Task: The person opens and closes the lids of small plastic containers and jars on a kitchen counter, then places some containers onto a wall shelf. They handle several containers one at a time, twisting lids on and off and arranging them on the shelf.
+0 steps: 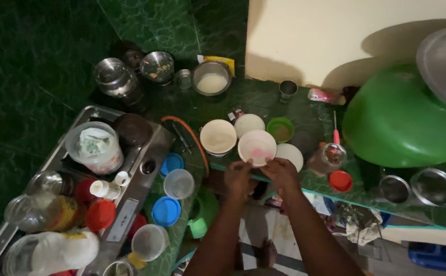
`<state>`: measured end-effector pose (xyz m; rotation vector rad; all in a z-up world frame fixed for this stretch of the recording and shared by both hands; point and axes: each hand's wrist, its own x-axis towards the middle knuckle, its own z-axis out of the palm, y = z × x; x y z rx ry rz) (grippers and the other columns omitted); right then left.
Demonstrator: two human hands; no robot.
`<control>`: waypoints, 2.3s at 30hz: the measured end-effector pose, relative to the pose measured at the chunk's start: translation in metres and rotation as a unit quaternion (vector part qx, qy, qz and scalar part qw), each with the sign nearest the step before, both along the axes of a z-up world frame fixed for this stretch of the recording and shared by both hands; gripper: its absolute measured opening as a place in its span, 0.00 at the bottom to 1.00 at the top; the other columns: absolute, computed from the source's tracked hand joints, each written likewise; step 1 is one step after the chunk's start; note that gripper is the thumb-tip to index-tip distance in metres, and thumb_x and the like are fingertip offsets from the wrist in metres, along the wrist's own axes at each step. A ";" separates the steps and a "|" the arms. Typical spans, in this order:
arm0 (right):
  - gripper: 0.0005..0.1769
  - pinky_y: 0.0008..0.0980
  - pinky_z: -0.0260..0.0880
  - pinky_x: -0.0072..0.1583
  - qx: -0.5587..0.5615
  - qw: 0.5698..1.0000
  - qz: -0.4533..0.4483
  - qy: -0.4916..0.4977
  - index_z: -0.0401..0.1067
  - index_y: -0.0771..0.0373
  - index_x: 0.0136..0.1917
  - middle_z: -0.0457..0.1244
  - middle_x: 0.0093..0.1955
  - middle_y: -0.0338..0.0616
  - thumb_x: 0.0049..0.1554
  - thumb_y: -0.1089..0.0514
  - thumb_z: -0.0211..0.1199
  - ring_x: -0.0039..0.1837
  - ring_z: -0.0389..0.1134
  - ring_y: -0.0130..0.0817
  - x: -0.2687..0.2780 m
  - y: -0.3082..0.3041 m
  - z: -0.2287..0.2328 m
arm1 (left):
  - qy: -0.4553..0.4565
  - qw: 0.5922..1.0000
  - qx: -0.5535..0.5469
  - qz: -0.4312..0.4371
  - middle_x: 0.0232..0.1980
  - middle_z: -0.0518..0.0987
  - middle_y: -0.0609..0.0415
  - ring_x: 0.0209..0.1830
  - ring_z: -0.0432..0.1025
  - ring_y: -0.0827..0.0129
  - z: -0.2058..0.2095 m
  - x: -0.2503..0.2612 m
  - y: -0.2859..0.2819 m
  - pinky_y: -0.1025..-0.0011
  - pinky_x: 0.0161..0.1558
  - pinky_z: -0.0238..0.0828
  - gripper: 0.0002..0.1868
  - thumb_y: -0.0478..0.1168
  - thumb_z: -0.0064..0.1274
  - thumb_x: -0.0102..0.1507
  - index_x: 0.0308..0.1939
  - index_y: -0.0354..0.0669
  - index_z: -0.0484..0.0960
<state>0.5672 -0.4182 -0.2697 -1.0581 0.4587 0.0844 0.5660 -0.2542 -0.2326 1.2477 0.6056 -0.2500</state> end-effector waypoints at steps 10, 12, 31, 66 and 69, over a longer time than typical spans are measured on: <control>0.13 0.44 0.78 0.55 -0.015 1.000 -0.016 0.001 0.68 0.76 0.52 0.68 0.48 0.55 0.55 0.66 0.62 0.50 0.73 0.46 -0.001 -0.006 -0.023 | -0.056 0.997 -0.049 -0.027 0.30 0.78 0.57 0.28 0.70 0.72 -0.043 0.005 0.000 0.69 0.32 0.69 0.09 0.39 0.64 0.54 0.32 0.42 0.79; 0.13 0.44 0.78 0.55 -0.011 1.000 -0.001 -0.013 0.68 0.80 0.51 0.69 0.49 0.58 0.55 0.66 0.61 0.50 0.74 0.48 -0.005 -0.007 -0.021 | -0.062 0.998 0.023 -0.022 0.29 0.77 0.57 0.28 0.70 0.72 -0.036 -0.001 -0.005 0.68 0.31 0.69 0.07 0.37 0.62 0.52 0.31 0.42 0.80; 0.15 0.41 0.77 0.46 -0.109 0.979 0.161 -0.058 0.70 0.72 0.52 0.66 0.45 0.50 0.53 0.62 0.60 0.42 0.72 0.40 -0.043 -0.024 0.190 | -0.327 0.834 -0.435 -0.092 0.75 0.66 0.46 0.74 0.64 0.52 0.110 -0.066 0.008 0.51 0.71 0.63 0.41 0.57 0.50 0.65 0.77 0.46 0.55; 0.09 0.37 0.76 0.45 0.010 0.911 0.397 -0.109 0.70 0.68 0.49 0.66 0.41 0.46 0.59 0.58 0.61 0.42 0.70 0.34 -0.148 0.143 0.213 | -0.348 0.770 -0.470 0.255 0.70 0.73 0.45 0.65 0.70 0.45 0.121 -0.240 0.109 0.44 0.54 0.72 0.37 0.67 0.40 0.67 0.72 0.50 0.68; 0.11 0.38 0.76 0.45 0.004 0.916 0.390 -0.096 0.69 0.68 0.50 0.66 0.41 0.47 0.58 0.59 0.61 0.43 0.71 0.37 -0.160 0.130 0.215 | -0.316 0.779 -0.471 0.267 0.70 0.73 0.45 0.65 0.70 0.44 0.117 -0.246 0.102 0.42 0.56 0.71 0.39 0.69 0.38 0.65 0.71 0.49 0.69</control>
